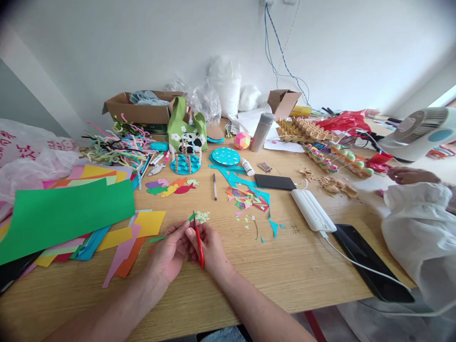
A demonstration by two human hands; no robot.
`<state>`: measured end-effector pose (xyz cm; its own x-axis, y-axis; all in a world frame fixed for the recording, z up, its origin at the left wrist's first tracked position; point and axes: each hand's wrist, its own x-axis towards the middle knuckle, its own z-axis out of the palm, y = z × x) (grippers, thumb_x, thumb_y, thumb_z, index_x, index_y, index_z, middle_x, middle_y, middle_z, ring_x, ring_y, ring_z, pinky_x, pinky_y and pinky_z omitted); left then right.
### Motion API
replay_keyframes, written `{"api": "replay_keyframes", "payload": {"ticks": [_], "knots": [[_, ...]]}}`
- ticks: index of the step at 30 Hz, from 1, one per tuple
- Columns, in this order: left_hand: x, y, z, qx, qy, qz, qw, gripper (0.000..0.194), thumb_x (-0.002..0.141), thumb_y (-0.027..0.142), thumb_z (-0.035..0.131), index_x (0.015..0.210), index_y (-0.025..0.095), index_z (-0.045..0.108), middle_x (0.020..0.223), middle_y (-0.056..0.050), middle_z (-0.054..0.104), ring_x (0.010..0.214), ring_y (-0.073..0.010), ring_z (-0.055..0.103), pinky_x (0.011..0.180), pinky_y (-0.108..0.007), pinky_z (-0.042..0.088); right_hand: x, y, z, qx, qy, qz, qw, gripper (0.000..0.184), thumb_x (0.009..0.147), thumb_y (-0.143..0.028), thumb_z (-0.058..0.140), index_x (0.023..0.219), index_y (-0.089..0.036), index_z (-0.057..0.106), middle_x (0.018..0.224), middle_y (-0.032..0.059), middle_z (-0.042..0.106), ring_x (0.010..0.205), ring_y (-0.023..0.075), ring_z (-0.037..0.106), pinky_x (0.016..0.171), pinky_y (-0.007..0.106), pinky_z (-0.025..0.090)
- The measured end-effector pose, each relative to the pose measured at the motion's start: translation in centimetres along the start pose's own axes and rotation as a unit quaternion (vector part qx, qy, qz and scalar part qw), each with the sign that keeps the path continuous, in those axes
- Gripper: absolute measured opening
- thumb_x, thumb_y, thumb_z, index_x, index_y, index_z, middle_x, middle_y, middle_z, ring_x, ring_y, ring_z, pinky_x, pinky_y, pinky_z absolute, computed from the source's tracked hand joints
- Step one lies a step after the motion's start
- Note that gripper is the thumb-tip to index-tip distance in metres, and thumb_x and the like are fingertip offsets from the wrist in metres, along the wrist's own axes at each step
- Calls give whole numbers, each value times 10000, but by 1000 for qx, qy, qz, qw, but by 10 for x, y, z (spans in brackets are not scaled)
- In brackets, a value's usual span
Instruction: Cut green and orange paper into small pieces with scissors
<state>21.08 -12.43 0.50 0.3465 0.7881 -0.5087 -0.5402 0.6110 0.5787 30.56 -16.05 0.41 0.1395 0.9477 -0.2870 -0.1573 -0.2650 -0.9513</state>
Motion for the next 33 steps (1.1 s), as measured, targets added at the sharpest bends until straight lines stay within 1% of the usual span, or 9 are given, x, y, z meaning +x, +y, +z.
{"api": "replay_keyframes", "payload": {"ticks": [6,10,15,18,23,29,33], "knots": [[0,0,0,-10,-2,2,1000,236,610,254,814,770,151,675,751,-40,714,584,-141,618,494,-243,422,-1,0,0,1,-1,0,1000,543,690,-702,609,755,-194,430,485,-78,500,339,61,439,329,187,382],[0,0,0,-8,-9,1,1000,218,616,256,811,746,152,670,731,-38,710,555,-141,605,475,-245,406,-2,0,-1,-9,1,-6,1000,536,710,-701,593,755,-193,429,490,-76,504,343,63,451,338,186,384],[-1,0,1,-9,-16,5,1000,233,599,258,820,744,154,672,738,-42,713,561,-148,605,460,-248,395,-1,0,-1,-9,1,-6,1000,540,701,-707,595,752,-196,426,484,-79,497,327,63,442,320,186,371],[-1,0,2,-10,-9,6,1000,234,589,250,825,739,149,676,736,-44,713,561,-141,603,474,-245,395,-1,0,-1,-9,1,-5,1000,550,692,-712,599,750,-194,426,481,-80,497,325,61,444,318,183,372],[-1,1,2,-16,-5,16,1000,233,588,241,825,742,140,682,772,-59,720,631,-152,627,518,-244,416,-2,-1,-2,-7,1,-3,1000,542,705,-701,600,761,-187,435,481,-81,505,332,56,445,326,173,377],[-1,1,1,-11,-12,7,1000,241,599,249,820,761,137,681,753,-54,715,562,-136,593,463,-247,395,-2,-1,-2,-13,-3,-4,1000,552,685,-712,608,742,-191,434,477,-75,513,331,64,457,326,179,381],[0,2,1,-21,0,15,1000,245,577,224,830,752,141,680,779,-60,725,624,-147,627,502,-239,425,-2,-1,-3,-10,-1,-3,1000,550,695,-709,603,747,-188,434,478,-77,513,330,59,455,323,175,381]]}}
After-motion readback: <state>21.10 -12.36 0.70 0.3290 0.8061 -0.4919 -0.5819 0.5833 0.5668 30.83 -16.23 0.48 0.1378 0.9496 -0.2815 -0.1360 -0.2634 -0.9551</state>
